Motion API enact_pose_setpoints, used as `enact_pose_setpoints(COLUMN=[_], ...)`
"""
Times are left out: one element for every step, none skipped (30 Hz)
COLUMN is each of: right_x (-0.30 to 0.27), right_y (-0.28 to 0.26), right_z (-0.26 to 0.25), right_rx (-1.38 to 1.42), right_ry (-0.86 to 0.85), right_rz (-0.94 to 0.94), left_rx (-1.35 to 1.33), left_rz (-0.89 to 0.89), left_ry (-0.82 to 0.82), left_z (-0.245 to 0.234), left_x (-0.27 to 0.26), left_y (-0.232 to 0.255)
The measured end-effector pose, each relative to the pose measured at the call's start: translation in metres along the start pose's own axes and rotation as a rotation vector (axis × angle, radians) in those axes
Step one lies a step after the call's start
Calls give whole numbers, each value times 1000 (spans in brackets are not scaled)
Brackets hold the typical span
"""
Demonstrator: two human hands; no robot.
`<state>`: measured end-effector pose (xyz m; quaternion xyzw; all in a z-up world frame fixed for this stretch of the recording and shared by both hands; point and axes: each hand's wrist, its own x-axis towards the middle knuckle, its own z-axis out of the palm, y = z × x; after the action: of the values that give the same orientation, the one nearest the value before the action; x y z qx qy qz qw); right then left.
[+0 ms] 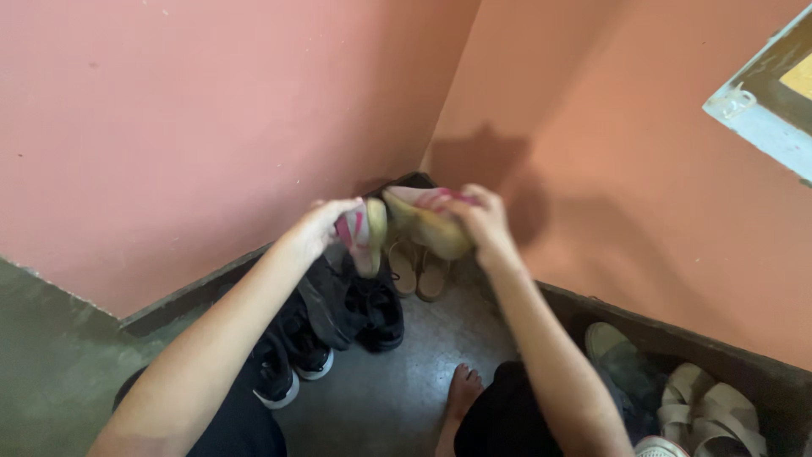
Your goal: The person organizes a collection of shoes in a corner of a room. They pick up pairs of sandals and sneakers, tap them together to remove debris, and place them neatly on the floor and on a built-in wall shelf.
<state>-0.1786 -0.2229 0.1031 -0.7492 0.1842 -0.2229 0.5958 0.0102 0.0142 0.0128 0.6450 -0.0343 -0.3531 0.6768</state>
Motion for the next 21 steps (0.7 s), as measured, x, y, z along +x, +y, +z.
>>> enact_pose_setpoints(right_x=[1,5,3,-2,-7,-11,-15,-20,-22,-24,-30,-36,-37,-37,-37,-31,-22,-17,-14,-7,0], right_y=[-1,-2,-1,0,1,3,4,4,3,1,-1,-3,-8,-10,-10,-9,-8,-5,-1,2,6], right_z=[-19,-32,-39,-48,-53,-49,-43,-36,-24,-10,3,14,18,20,21,21,17,8,-3,-15,-27], right_rx=[-86,-173,-366,-559,-753,-867,-981,-1093,-953,-819,-618,-409,-465,-517,-569,-564,-559,-558,-386,-215,-43], right_ry=[47,99,150,203,258,200,140,78,-36,-148,-281,-408,-417,-427,-437,-401,-366,-329,-283,-236,-187], right_rz=[-47,-102,-148,-199,-247,-359,-472,-579,-506,-431,-428,-420,-403,-378,-354,-294,-235,-173,-49,70,186], left_rx=[23,128,234,338,542,747,954,1044,1134,1166,1197,1228,1257,1287,1294,1303,1313,1238,1163,1087,887], left_rz=[80,205,330,461,505,542,574,519,462,523,585,502,419,327,335,346,358,382,405,429,368], left_ry=[35,76,117,157,173,195,218,179,139,67,-5,-49,-93,-139,-170,-196,-222,-238,-253,-265,-251], left_z=[-3,-5,-8,-9,-5,-2,4,15,29,46,61,69,74,76,78,77,75,73,69,63,56], left_x=[-1,0,0,1,0,-5,-12,-21,-30,-40,-48,-56,-66,-76,-81,-81,-79,-73,-64,-52,-39], left_y=[2,7,11,18,23,23,22,17,11,4,4,9,13,15,19,26,30,31,30,30,30])
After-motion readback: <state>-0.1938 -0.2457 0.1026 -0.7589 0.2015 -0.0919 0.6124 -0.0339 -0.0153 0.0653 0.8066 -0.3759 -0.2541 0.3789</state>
